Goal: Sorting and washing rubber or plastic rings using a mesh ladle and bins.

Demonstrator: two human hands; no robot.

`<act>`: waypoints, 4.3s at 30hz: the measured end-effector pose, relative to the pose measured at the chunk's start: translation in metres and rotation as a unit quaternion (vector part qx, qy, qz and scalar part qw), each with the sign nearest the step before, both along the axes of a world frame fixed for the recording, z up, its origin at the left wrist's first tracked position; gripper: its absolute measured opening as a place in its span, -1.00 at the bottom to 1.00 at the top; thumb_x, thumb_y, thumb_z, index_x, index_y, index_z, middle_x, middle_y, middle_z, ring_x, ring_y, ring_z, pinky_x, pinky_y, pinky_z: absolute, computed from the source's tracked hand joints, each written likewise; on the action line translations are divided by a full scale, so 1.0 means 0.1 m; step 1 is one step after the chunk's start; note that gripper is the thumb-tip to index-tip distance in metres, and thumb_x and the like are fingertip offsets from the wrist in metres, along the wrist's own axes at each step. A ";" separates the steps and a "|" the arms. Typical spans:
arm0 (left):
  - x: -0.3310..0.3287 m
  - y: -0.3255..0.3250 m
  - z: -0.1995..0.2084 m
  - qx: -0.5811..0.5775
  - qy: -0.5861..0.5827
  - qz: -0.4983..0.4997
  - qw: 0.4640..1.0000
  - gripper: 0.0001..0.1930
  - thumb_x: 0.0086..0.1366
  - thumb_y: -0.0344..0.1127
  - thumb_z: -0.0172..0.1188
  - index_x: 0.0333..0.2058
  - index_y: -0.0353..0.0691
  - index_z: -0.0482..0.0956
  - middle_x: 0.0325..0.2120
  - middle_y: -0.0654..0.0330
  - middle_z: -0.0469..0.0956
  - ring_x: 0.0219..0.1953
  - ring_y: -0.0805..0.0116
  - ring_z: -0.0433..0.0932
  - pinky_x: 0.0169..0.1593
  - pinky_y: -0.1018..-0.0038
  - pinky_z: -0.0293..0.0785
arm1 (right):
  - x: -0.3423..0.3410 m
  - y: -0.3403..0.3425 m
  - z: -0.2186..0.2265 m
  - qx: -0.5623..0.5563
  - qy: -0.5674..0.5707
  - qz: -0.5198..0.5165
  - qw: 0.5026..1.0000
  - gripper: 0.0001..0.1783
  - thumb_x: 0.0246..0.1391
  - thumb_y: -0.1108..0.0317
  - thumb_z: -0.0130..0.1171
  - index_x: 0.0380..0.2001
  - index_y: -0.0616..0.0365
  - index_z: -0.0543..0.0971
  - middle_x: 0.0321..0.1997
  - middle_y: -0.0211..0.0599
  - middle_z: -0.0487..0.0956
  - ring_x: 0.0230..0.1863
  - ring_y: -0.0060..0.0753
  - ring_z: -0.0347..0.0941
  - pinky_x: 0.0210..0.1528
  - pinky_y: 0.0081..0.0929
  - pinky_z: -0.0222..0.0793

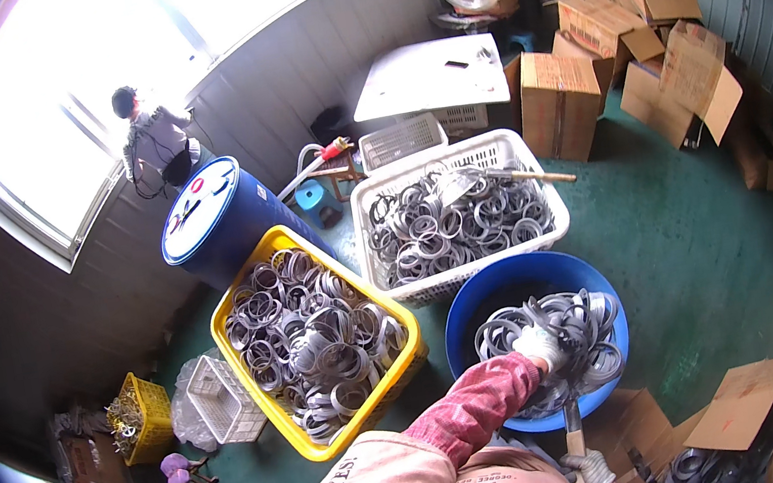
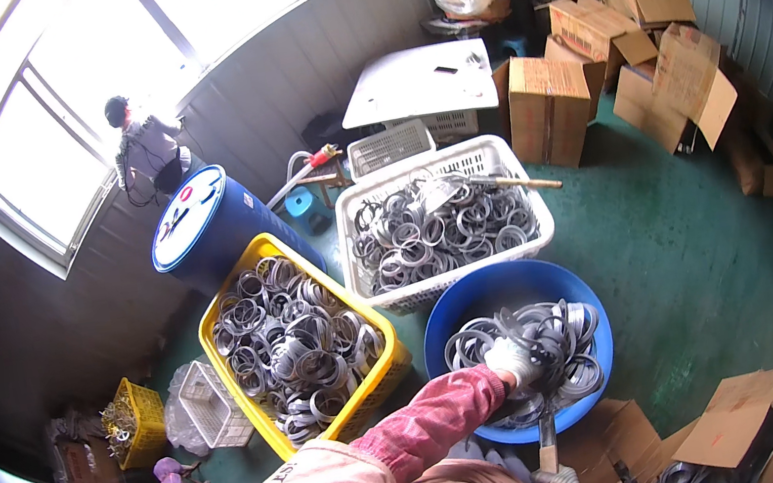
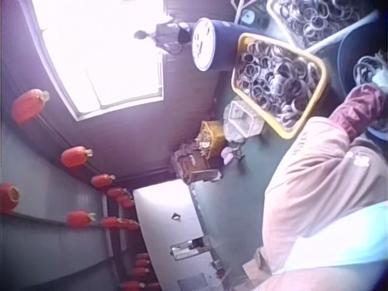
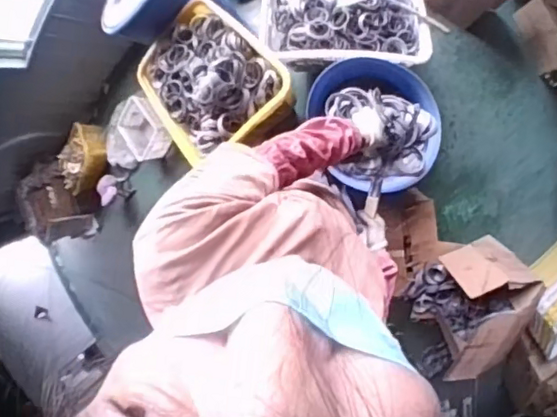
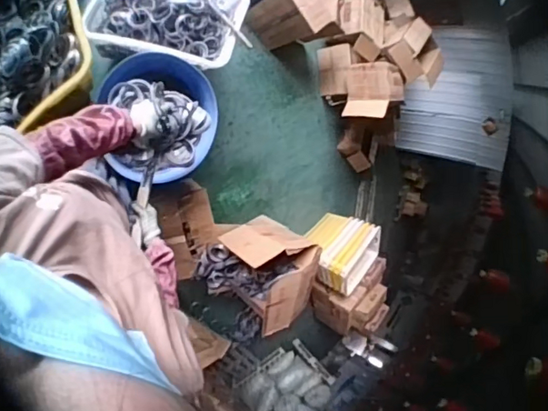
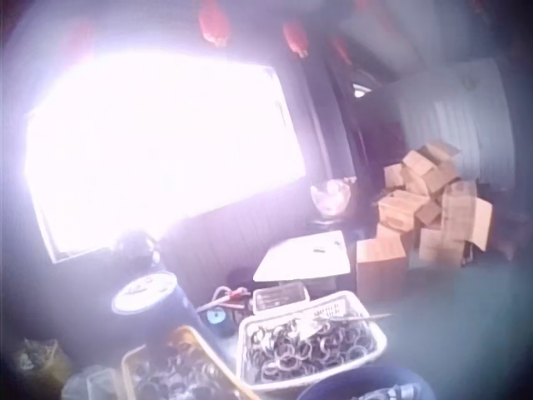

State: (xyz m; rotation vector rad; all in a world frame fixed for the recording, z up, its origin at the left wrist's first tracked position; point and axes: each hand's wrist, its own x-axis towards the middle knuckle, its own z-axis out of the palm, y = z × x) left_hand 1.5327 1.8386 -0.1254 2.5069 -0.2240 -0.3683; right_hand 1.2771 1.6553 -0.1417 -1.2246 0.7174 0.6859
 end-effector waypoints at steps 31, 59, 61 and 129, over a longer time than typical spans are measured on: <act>-0.32 0.40 -0.16 -0.013 0.098 0.083 0.992 -0.47 0.08 -0.07 0.39 0.06 0.03 0.54 -0.06 -0.02 0.61 -0.03 0.06 0.64 -0.02 0.22 0.58 | -0.16 0.35 -0.09 -0.039 -0.020 0.054 0.998 -0.89 0.06 0.34 0.28 -0.44 0.11 0.58 -0.57 -0.54 0.47 -0.61 -0.66 0.32 -0.54 -0.60 0.23; 0.20 -0.16 -0.49 -0.017 0.086 -0.012 0.996 -0.29 -0.05 0.02 0.41 0.13 0.09 0.44 0.00 -0.05 0.56 0.02 -0.12 0.57 0.09 0.14 0.50 | 0.21 -0.01 -0.18 0.004 0.011 0.012 1.000 -0.84 0.06 0.38 0.27 -0.30 0.18 0.55 -0.52 -0.50 0.49 -0.57 -0.69 0.36 -0.51 -0.65 0.28; 0.21 -0.16 -0.47 -0.013 0.076 -0.018 0.997 -0.29 -0.05 0.02 0.41 0.13 0.09 0.43 0.00 -0.05 0.56 0.02 -0.11 0.57 0.08 0.15 0.51 | 0.23 0.02 -0.17 0.005 0.012 -0.006 1.000 -0.89 0.06 0.40 0.26 -0.35 0.17 0.56 -0.54 -0.47 0.50 -0.60 -0.65 0.37 -0.54 -0.63 0.26; -1.16 4.06 -0.12 -0.128 -0.172 0.259 0.942 -0.27 0.08 -0.06 0.28 0.26 0.05 0.29 -0.01 -0.09 0.50 0.05 -0.15 0.50 0.07 0.07 0.45 | 0.32 3.31 0.91 -0.073 -0.008 0.268 0.961 -0.76 0.06 0.31 0.27 -0.29 0.09 0.42 -0.55 -0.43 0.40 -0.68 -0.67 0.32 -0.71 -0.60 0.37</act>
